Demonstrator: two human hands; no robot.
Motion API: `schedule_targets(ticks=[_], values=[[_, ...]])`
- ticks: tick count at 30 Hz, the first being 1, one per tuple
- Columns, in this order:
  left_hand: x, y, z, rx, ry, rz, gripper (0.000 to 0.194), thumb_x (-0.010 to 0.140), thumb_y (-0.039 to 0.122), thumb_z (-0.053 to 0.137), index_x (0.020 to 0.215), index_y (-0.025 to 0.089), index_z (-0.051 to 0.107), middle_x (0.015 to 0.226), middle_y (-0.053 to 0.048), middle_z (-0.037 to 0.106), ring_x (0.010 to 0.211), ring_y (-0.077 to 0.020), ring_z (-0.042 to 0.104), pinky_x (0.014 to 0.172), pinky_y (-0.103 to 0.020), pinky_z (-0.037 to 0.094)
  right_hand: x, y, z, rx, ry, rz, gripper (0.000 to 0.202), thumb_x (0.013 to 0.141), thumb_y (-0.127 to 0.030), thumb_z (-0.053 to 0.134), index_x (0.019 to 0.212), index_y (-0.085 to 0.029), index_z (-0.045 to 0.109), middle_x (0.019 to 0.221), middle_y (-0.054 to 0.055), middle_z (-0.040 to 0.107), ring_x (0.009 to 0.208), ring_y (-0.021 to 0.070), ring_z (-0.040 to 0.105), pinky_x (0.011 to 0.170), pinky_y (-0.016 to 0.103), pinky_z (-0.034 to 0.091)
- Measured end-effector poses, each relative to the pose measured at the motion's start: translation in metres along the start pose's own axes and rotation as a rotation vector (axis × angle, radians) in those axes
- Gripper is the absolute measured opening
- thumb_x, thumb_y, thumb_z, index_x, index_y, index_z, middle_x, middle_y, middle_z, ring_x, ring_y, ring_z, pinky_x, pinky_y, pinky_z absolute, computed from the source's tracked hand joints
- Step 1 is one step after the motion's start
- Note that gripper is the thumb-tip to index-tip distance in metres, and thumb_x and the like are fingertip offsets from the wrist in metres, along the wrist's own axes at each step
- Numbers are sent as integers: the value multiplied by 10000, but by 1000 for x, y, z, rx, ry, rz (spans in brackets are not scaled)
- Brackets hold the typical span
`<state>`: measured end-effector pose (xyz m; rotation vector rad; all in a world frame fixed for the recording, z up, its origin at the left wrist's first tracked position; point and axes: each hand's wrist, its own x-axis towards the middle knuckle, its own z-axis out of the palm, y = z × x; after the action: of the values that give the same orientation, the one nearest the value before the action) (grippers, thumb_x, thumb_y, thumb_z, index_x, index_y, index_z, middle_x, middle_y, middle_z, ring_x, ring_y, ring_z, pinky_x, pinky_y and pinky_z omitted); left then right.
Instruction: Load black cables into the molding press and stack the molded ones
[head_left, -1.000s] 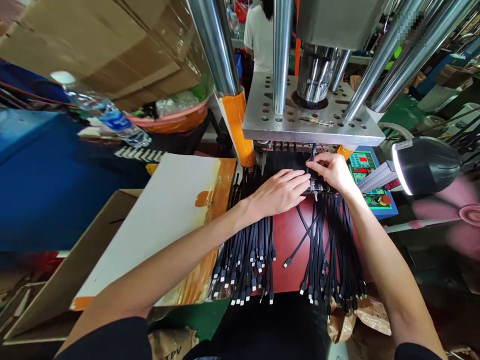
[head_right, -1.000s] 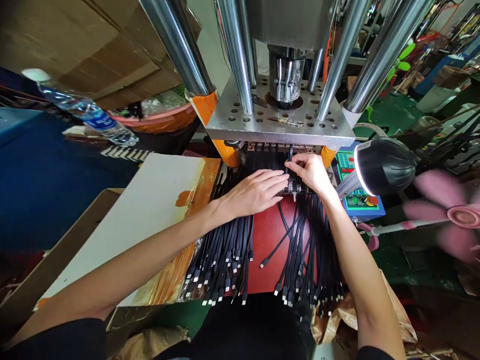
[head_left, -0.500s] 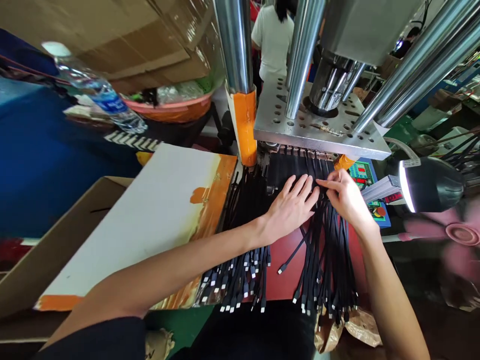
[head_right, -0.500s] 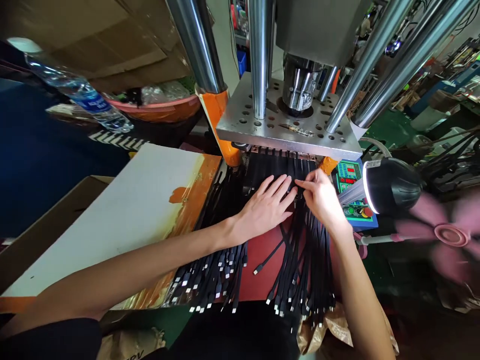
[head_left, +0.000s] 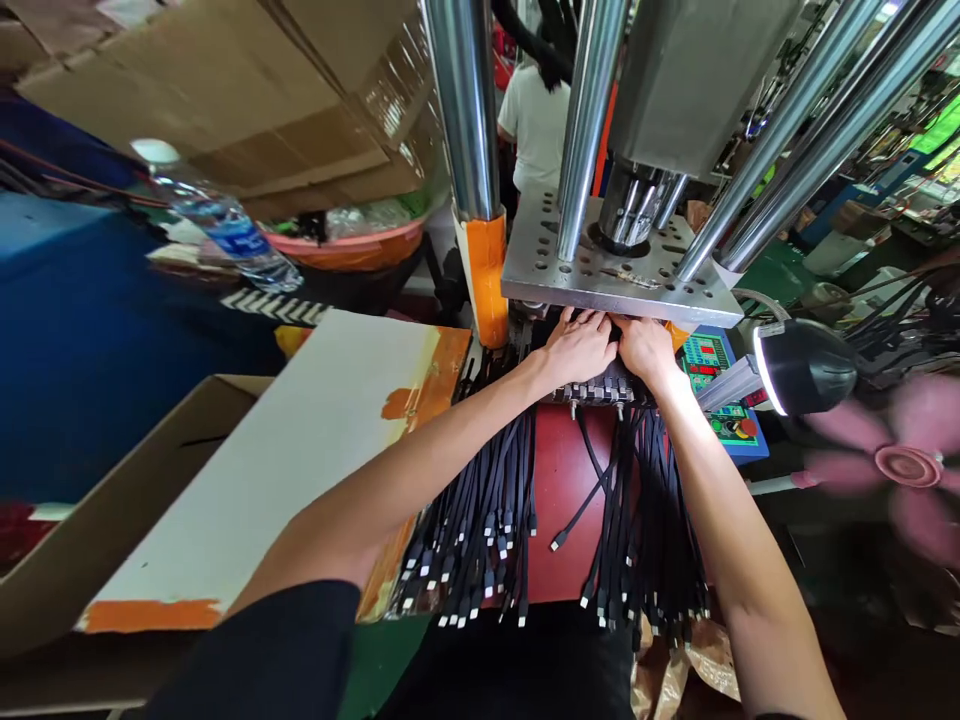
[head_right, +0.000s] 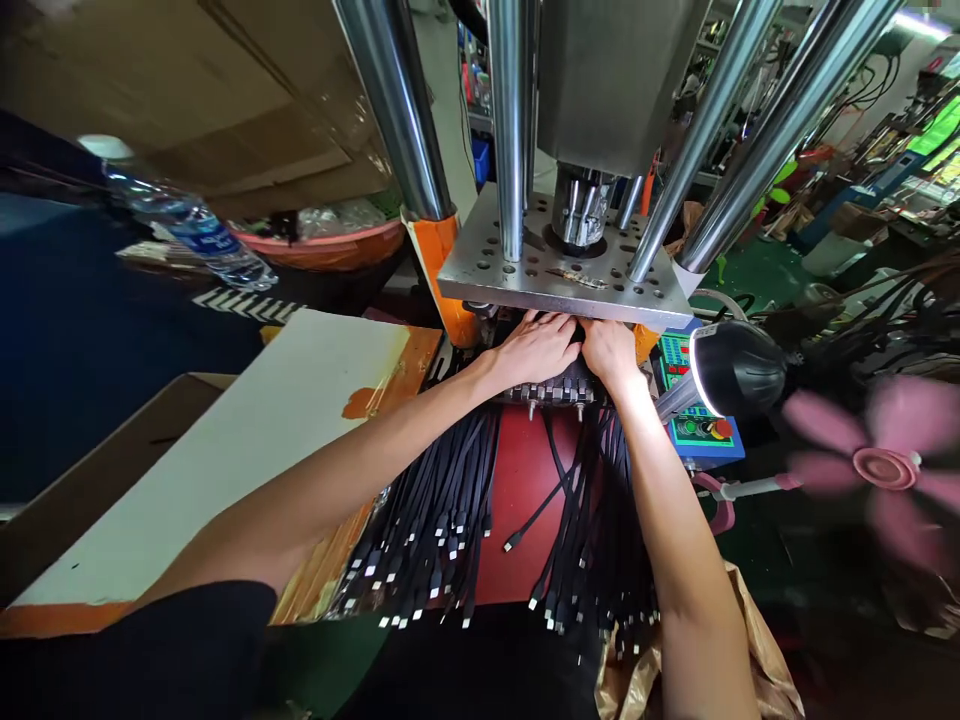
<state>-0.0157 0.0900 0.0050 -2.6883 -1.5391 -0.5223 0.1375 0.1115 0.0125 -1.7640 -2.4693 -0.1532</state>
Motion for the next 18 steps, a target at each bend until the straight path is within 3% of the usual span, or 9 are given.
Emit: schedule_targets(ticks=[3,5,7,9,11,13,14,16,18], values=[[17,-4,-6,12,26,-15,409,1072,228,429,1256,-12,706,1314,-277,722,1250,-341,686,1145,-492,480,13,1,-5,29,-1,25,465,1041,-194,412,1408,-139,691,1374,238,698,1241,375,666,1019,466,531],[11,-2,-14,15,21,18,392,1071,192,421,1252,-1,710,1313,-256,727,1223,-309,694,1115,-448,503,4,-1,-9,54,2,31,471,1027,-162,408,1409,-113,680,1387,253,678,1258,374,654,1029,463,524],[-21,4,-22,2,40,102,354,1070,182,448,1264,51,714,1345,-198,725,1263,-271,667,1134,-405,487,-30,-6,-10,103,79,30,510,1011,-128,403,1474,-96,613,1412,258,640,1264,355,642,1029,443,520],[-74,15,-27,-24,99,174,337,1095,223,439,1146,114,753,1240,-148,761,1243,-257,662,1109,-389,492,-87,-20,-6,167,212,67,489,1036,-163,393,1489,-83,562,1350,243,638,1191,327,658,971,411,534],[-133,27,-26,15,85,6,410,1103,350,469,874,156,748,909,-120,765,992,-268,707,909,-380,543,-155,-42,5,202,229,178,372,1096,-315,411,1333,-112,612,1141,174,682,992,287,688,811,365,535],[-180,37,-22,98,-67,-240,426,1065,459,551,864,135,740,855,-155,750,901,-314,713,788,-400,531,-214,-66,19,132,71,283,359,1083,-461,496,1144,-136,639,991,130,671,796,261,661,639,344,467],[-195,40,-19,96,-160,-331,397,1052,438,575,892,118,746,887,-181,758,910,-337,721,759,-402,520,-236,-76,26,90,4,321,347,1076,-472,516,1076,-146,636,949,123,660,766,258,649,606,344,434],[-208,42,-12,32,-303,-431,303,1038,329,580,935,104,756,962,-209,772,945,-357,737,747,-396,504,-263,-87,40,56,-66,354,284,1075,-417,521,1000,-164,626,929,125,651,793,263,646,608,343,408],[-206,38,-9,-64,-356,-470,265,1021,227,553,875,130,751,942,-182,782,913,-333,749,741,-379,490,-269,-85,49,131,-69,348,226,1074,-330,501,938,-185,609,925,118,650,845,261,644,657,342,414]])
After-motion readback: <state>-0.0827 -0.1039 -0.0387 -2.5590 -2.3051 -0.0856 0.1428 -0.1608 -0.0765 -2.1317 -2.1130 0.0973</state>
